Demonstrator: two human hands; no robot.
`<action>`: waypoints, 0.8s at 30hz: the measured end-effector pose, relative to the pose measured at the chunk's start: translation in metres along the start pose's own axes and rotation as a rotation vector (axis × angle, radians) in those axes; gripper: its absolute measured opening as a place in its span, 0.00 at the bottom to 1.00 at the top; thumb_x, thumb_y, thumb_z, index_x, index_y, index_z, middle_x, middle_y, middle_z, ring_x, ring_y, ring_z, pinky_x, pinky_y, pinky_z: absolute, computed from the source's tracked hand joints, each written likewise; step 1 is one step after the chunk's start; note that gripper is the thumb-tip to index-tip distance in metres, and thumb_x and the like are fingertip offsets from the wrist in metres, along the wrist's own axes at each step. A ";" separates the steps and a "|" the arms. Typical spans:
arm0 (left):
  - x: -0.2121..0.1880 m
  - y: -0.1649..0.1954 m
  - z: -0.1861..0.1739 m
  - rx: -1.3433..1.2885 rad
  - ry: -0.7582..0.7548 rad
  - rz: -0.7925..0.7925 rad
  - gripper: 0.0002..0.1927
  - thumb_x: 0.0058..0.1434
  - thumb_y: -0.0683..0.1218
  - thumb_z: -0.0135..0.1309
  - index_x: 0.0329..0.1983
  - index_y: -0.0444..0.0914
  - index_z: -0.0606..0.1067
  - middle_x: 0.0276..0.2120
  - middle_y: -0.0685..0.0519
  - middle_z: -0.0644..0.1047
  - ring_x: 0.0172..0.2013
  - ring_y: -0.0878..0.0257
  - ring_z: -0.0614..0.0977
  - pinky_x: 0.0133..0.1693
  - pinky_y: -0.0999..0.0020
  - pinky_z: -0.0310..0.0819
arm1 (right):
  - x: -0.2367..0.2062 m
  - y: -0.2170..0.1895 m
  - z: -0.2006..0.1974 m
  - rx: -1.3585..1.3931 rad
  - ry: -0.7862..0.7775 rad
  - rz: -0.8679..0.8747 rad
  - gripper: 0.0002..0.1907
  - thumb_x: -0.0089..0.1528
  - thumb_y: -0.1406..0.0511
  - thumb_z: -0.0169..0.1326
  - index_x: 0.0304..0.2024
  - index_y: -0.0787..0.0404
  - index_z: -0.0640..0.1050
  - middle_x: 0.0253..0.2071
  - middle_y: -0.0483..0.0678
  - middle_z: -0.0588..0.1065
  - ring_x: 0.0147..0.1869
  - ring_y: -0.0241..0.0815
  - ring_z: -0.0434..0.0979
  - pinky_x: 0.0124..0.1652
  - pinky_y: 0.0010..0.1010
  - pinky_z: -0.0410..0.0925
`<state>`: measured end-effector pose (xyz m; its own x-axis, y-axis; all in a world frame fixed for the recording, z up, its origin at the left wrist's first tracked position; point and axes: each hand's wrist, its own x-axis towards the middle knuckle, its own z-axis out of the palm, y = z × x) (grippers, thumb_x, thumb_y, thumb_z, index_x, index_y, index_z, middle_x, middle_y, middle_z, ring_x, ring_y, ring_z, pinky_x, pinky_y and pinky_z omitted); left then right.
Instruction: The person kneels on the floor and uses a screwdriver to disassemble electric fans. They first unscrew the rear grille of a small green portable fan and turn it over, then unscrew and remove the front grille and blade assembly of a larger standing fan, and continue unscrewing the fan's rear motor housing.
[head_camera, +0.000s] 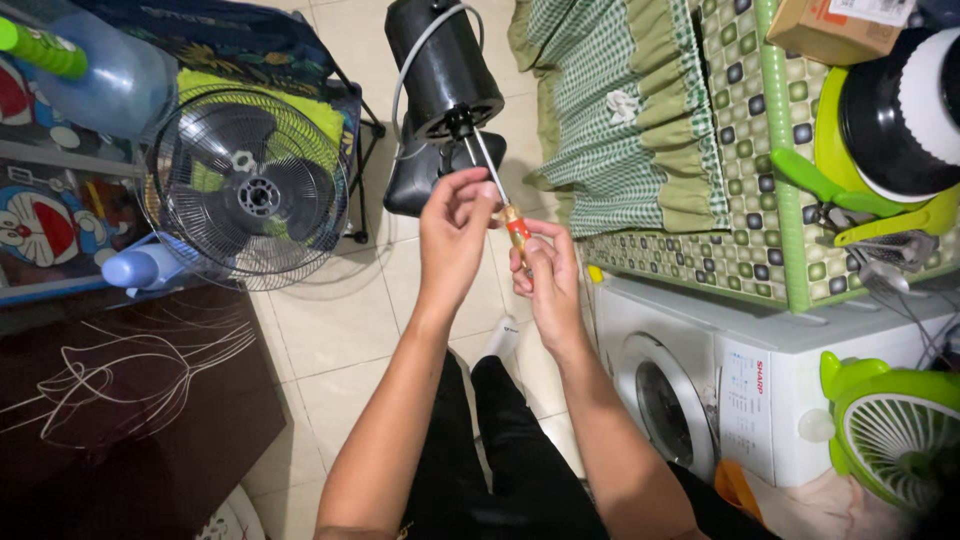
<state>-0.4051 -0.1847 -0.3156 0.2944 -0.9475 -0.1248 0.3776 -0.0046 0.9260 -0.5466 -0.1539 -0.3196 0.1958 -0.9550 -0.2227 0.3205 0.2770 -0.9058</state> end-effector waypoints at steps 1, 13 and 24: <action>0.004 0.000 0.000 -0.025 0.013 0.020 0.15 0.70 0.43 0.55 0.57 0.32 0.72 0.42 0.51 0.79 0.39 0.68 0.82 0.38 0.73 0.79 | 0.000 -0.001 0.001 -0.006 -0.016 -0.014 0.14 0.72 0.65 0.43 0.59 0.61 0.67 0.34 0.45 0.69 0.28 0.27 0.57 0.27 0.18 0.54; 0.038 -0.003 -0.038 0.205 0.249 0.185 0.15 0.72 0.46 0.55 0.56 0.32 0.72 0.40 0.53 0.77 0.37 0.68 0.76 0.38 0.72 0.75 | 0.003 0.008 0.032 0.063 -0.027 0.169 0.12 0.72 0.63 0.43 0.57 0.58 0.67 0.33 0.44 0.68 0.25 0.26 0.55 0.25 0.19 0.53; 0.185 0.062 -0.044 0.716 -0.041 0.396 0.34 0.60 0.62 0.70 0.59 0.38 0.74 0.53 0.47 0.77 0.55 0.53 0.81 0.59 0.60 0.75 | 0.003 0.006 0.046 0.105 0.005 0.188 0.12 0.72 0.61 0.43 0.57 0.57 0.68 0.34 0.45 0.68 0.26 0.27 0.56 0.26 0.20 0.54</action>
<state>-0.2888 -0.3467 -0.2974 0.2504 -0.9326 0.2598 -0.4035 0.1434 0.9037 -0.5014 -0.1497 -0.3094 0.2564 -0.8858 -0.3867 0.3735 0.4598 -0.8056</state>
